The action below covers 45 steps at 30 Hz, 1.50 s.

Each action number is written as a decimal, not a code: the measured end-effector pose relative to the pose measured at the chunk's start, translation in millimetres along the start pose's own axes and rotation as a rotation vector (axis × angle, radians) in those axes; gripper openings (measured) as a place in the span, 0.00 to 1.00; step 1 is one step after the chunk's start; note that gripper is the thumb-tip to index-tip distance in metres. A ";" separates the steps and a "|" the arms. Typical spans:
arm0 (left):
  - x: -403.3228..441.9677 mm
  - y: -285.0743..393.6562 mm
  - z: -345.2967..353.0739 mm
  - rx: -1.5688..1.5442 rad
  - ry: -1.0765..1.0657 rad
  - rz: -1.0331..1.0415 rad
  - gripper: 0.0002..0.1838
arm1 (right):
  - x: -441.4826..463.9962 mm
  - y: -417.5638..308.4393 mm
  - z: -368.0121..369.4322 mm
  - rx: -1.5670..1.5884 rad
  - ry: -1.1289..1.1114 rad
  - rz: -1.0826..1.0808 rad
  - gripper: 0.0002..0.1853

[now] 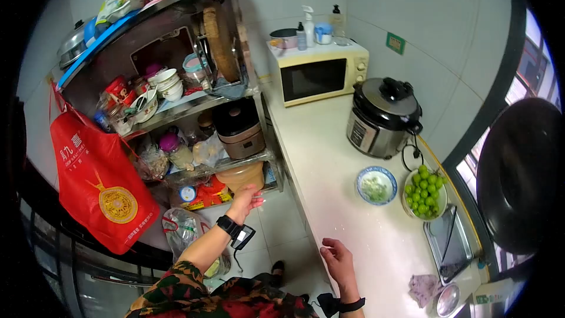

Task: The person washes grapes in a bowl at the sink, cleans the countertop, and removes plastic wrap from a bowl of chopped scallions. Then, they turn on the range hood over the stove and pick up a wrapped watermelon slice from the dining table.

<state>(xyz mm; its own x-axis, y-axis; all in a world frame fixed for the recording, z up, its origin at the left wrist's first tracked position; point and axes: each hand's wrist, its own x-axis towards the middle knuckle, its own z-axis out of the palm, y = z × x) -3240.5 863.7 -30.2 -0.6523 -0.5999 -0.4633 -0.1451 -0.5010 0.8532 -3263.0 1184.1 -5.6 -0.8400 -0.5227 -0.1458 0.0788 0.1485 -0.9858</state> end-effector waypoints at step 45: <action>244.2 272.1 33.2 -1.053 -0.805 -0.086 0.35 | 428.9 -403.0 300.5 -0.581 0.218 -0.928 0.37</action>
<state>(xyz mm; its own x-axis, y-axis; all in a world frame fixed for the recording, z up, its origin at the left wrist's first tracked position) -3464.0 601.6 96.8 -0.9786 -0.1910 0.0758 0.1962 -0.9783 0.0673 -3493.6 647.9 304.0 -0.5235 -0.4850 0.7006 -0.8432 0.1768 -0.5077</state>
